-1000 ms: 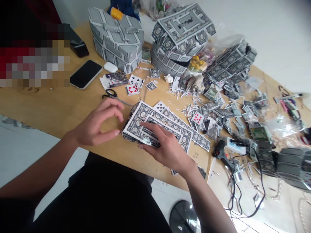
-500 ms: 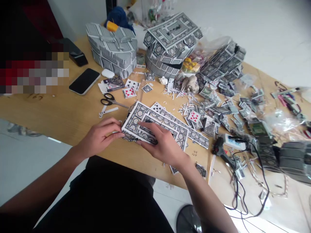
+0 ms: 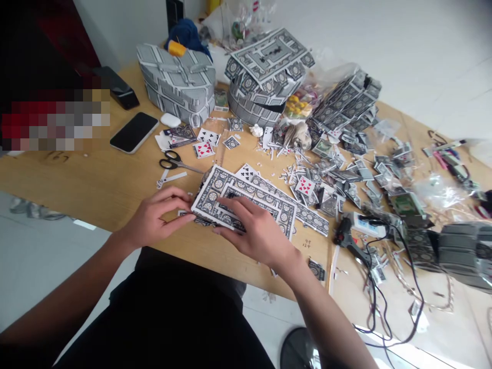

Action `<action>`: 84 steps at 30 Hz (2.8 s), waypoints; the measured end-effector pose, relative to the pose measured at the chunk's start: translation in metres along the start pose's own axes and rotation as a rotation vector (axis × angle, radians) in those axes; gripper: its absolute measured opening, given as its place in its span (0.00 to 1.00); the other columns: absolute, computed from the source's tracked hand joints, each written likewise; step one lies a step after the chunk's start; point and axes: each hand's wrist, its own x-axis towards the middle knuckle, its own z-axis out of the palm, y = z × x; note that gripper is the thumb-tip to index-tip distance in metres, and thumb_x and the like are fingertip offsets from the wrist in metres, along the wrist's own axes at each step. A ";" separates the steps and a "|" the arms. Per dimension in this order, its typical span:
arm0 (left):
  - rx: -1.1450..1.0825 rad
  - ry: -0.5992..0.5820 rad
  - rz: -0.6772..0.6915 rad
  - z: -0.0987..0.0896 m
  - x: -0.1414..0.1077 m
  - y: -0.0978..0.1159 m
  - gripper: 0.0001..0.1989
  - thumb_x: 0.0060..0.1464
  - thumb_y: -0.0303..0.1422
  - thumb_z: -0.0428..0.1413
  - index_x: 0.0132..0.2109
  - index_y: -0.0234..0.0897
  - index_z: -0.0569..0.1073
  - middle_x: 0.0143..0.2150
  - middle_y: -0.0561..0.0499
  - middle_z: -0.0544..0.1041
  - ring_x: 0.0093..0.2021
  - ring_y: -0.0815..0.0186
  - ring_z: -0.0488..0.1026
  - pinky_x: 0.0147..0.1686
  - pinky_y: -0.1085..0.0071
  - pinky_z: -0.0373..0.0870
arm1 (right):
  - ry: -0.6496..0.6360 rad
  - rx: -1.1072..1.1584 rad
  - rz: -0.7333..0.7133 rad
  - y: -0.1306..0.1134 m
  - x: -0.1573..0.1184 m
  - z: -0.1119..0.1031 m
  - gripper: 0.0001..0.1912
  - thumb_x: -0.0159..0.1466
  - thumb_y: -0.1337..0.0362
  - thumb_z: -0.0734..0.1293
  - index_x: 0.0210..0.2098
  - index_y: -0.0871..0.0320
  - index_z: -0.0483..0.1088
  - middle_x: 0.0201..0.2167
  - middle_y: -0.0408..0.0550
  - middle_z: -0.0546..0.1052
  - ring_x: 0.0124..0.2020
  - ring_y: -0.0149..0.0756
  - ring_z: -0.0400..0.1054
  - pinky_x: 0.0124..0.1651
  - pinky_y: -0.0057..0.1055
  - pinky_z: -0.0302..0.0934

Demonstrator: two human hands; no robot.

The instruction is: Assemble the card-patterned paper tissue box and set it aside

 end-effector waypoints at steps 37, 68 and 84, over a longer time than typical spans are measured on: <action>-0.131 -0.129 -0.185 0.022 0.015 0.009 0.46 0.67 0.48 0.61 0.81 0.45 0.49 0.82 0.38 0.56 0.80 0.43 0.56 0.78 0.41 0.60 | 0.005 -0.192 0.005 0.014 0.014 0.007 0.47 0.68 0.36 0.71 0.77 0.50 0.59 0.78 0.63 0.61 0.77 0.68 0.56 0.75 0.72 0.53; 0.389 -0.333 0.145 0.018 0.078 0.049 0.37 0.71 0.42 0.55 0.81 0.44 0.54 0.82 0.42 0.56 0.82 0.43 0.53 0.80 0.40 0.51 | 0.101 -0.251 0.255 0.026 -0.035 0.001 0.51 0.74 0.32 0.59 0.83 0.57 0.44 0.82 0.61 0.54 0.83 0.59 0.44 0.82 0.64 0.39; 0.435 -0.394 0.064 0.059 0.061 0.023 0.37 0.75 0.41 0.48 0.82 0.33 0.49 0.82 0.34 0.53 0.83 0.45 0.49 0.80 0.40 0.47 | 0.075 -0.314 0.261 0.041 -0.036 0.023 0.52 0.75 0.32 0.55 0.83 0.59 0.37 0.82 0.62 0.53 0.83 0.55 0.44 0.83 0.59 0.40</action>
